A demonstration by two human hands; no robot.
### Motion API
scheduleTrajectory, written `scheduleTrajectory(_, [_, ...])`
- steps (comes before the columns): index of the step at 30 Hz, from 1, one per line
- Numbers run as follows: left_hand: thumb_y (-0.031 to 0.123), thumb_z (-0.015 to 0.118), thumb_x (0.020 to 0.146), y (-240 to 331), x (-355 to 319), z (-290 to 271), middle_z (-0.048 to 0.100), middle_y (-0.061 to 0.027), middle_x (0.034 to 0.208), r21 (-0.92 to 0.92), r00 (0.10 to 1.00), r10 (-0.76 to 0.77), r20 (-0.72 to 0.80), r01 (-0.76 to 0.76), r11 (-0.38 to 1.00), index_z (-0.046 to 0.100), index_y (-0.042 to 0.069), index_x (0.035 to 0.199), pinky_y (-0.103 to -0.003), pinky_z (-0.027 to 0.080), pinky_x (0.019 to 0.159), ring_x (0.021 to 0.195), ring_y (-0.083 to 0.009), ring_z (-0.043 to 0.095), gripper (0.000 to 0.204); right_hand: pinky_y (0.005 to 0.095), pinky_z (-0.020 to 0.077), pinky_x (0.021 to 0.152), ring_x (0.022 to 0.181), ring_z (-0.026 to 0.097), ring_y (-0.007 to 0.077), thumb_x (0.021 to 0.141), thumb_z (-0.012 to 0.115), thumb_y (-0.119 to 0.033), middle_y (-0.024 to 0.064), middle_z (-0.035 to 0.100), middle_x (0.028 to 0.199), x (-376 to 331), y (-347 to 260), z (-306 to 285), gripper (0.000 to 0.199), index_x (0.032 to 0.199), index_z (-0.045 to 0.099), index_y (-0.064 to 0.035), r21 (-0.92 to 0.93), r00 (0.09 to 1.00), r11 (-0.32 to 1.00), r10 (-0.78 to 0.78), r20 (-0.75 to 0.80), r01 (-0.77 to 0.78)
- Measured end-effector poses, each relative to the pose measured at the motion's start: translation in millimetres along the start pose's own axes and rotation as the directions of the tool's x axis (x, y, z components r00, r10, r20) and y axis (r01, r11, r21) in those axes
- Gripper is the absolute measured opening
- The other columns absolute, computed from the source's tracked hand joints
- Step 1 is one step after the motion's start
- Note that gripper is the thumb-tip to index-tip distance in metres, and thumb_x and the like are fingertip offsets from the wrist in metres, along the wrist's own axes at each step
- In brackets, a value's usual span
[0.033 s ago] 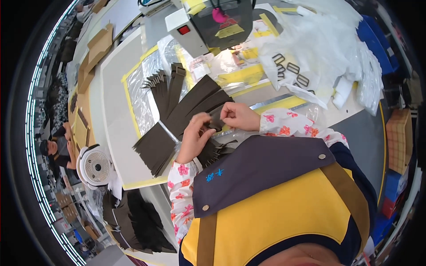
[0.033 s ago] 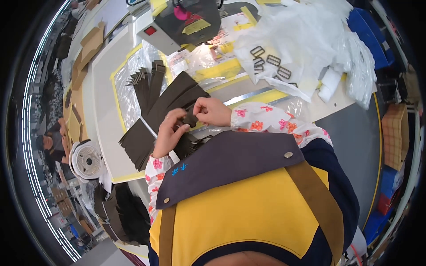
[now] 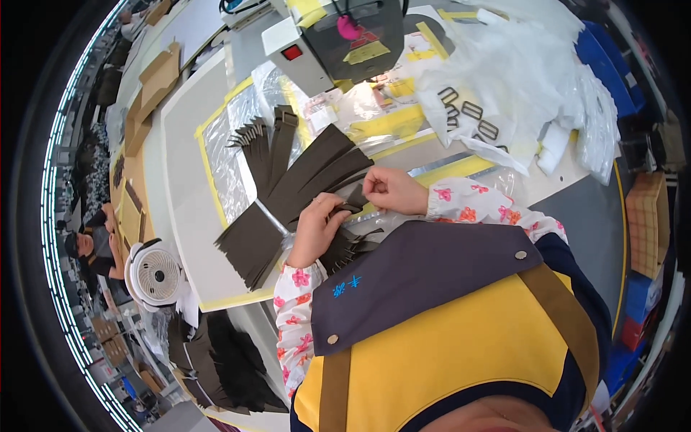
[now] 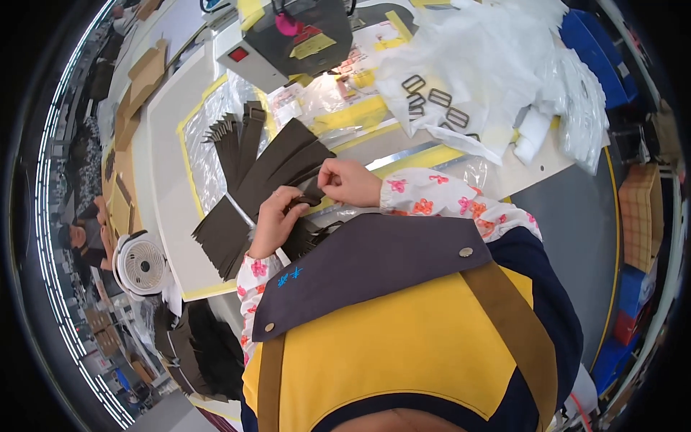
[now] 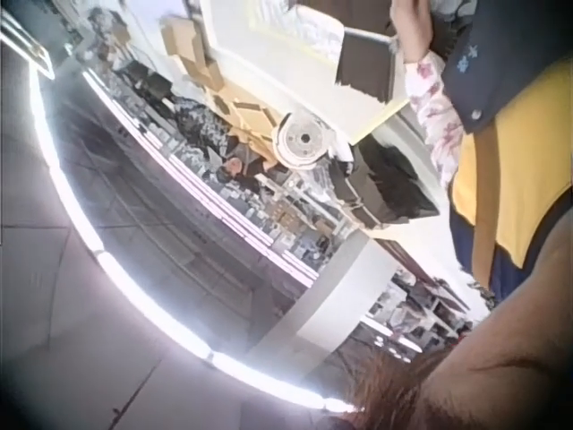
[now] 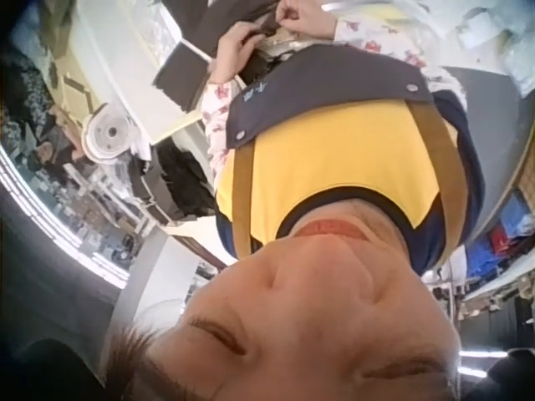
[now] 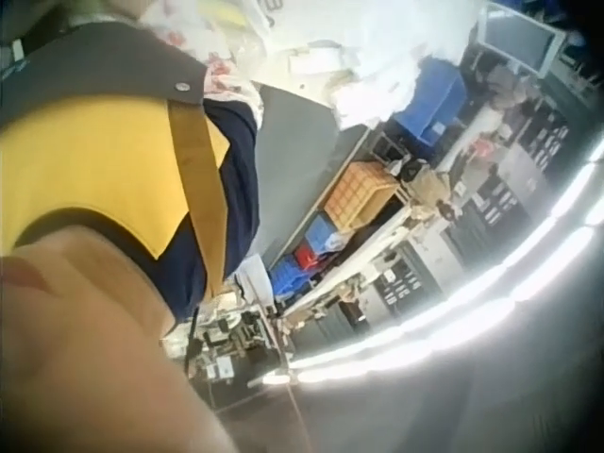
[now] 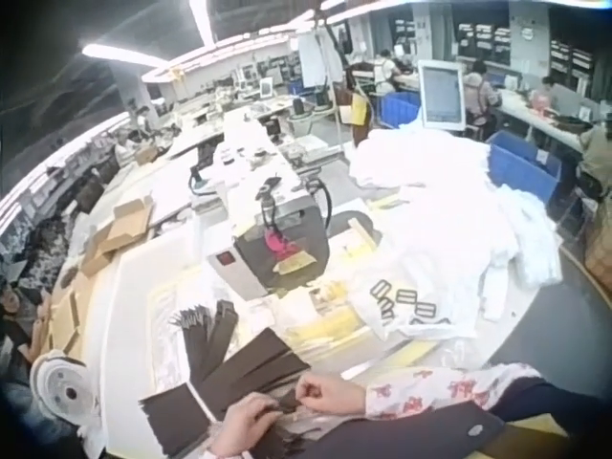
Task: Assembling textile straps by threading and attaching metal buckles.
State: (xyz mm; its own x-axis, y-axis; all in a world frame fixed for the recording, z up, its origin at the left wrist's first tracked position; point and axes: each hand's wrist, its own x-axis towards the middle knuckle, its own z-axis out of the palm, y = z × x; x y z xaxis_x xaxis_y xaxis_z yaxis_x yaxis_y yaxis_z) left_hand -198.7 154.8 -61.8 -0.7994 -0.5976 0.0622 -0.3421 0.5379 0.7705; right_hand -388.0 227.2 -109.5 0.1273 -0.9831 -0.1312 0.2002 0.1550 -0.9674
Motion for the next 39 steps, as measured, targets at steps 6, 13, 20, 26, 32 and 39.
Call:
scheduleTrajectory(6, [0.021, 0.064, 0.070, 19, 3, 10, 0.057, -0.0087, 0.065, 0.425, 0.959, -0.010, 0.283, -0.116, 0.898, 0.062, 0.006, 0.072, -0.034, 0.044, 0.060, 0.066, -0.0271, 0.056, 0.016, 0.0223, 0.0443, 0.054, 0.058, 0.055, 0.0100, 0.078, 0.056, -0.005, 0.0045, 0.056, 0.066, -48, -30, -75, 0.007, 0.083, 0.053, -0.0028, -0.609, 0.891, 0.789, -0.328, -0.314, 0.076])
scheduleTrajectory(13, [0.011, 0.057, 0.072, 11, 34, 24, 0.055, -0.0068, 0.082, 0.569, 0.953, 0.275, -0.129, -0.156, 0.808, 0.060, 0.007, 0.091, -0.033, 0.042, 0.064, 0.074, -0.0230, 0.052, 0.020, 0.0359, 0.0455, 0.062, 0.074, 0.056, 0.0267, 0.071, 0.058, -0.008, 0.0092, 0.053, 0.085, -38, -31, -167, 0.015, 0.085, 0.054, -0.0060, -0.995, 0.862, 0.085, -0.500, -0.079, -0.042])
scheduleTrajectory(20, [0.004, 0.054, 0.070, 0, 28, 38, 0.052, -0.0067, 0.086, 0.595, 0.951, 0.277, -0.136, -0.145, 0.791, 0.059, 0.005, 0.093, -0.032, 0.040, 0.065, 0.076, -0.0217, 0.051, 0.024, 0.0351, 0.0457, 0.058, 0.072, 0.055, 0.0267, 0.066, 0.056, -0.005, 0.0100, 0.050, 0.082, -20, -43, -171, 0.016, 0.082, 0.055, -0.0055, -0.990, 0.879, -0.133, -0.476, 0.030, -0.038])
scheduleTrajectory(26, [0.007, 0.055, 0.072, -10, 27, 41, 0.055, -0.0069, 0.076, 0.596, 0.979, 0.189, -0.069, -0.112, 0.795, 0.060, 0.006, 0.086, -0.032, 0.042, 0.061, 0.070, -0.0229, 0.054, 0.015, 0.0333, 0.0445, 0.055, 0.059, 0.055, 0.0263, 0.069, 0.056, -0.006, 0.0099, 0.056, 0.071, -39, -74, -152, 0.012, 0.080, 0.061, -0.0037, -0.979, 0.779, 0.167, -0.596, -0.196, -0.118])
scheduleTrajectory(32, [0.010, 0.055, 0.081, -4, 29, 21, 0.056, -0.0091, 0.069, 0.086, 0.986, 0.040, -0.161, -0.026, 0.996, 0.056, 0.001, 0.087, -0.028, 0.042, 0.057, 0.060, -0.0206, 0.054, 0.011, 0.0236, 0.0426, 0.052, 0.059, 0.056, 0.0114, 0.077, 0.052, -0.003, 0.0057, 0.059, 0.067, -36, -58, -72, 0.010, 0.082, 0.060, -0.0022, -0.581, 0.929, 0.771, -0.363, -0.066, 0.260])
scheduleTrajectory(39, [0.010, 0.049, 0.087, -4, 18, 12, 0.048, -0.0024, 0.064, -0.364, 0.969, -0.163, -0.184, 0.087, 0.927, 0.053, -0.001, 0.087, -0.021, 0.037, 0.055, 0.060, -0.0066, 0.041, 0.012, 0.0194, 0.0422, 0.048, 0.054, 0.050, 0.0066, 0.085, 0.049, -0.006, 0.0024, 0.052, 0.075, -2, -29, -11, 0.016, 0.099, 0.040, -0.0042, 0.089, 0.995, 0.992, -0.088, -0.040, 0.091])
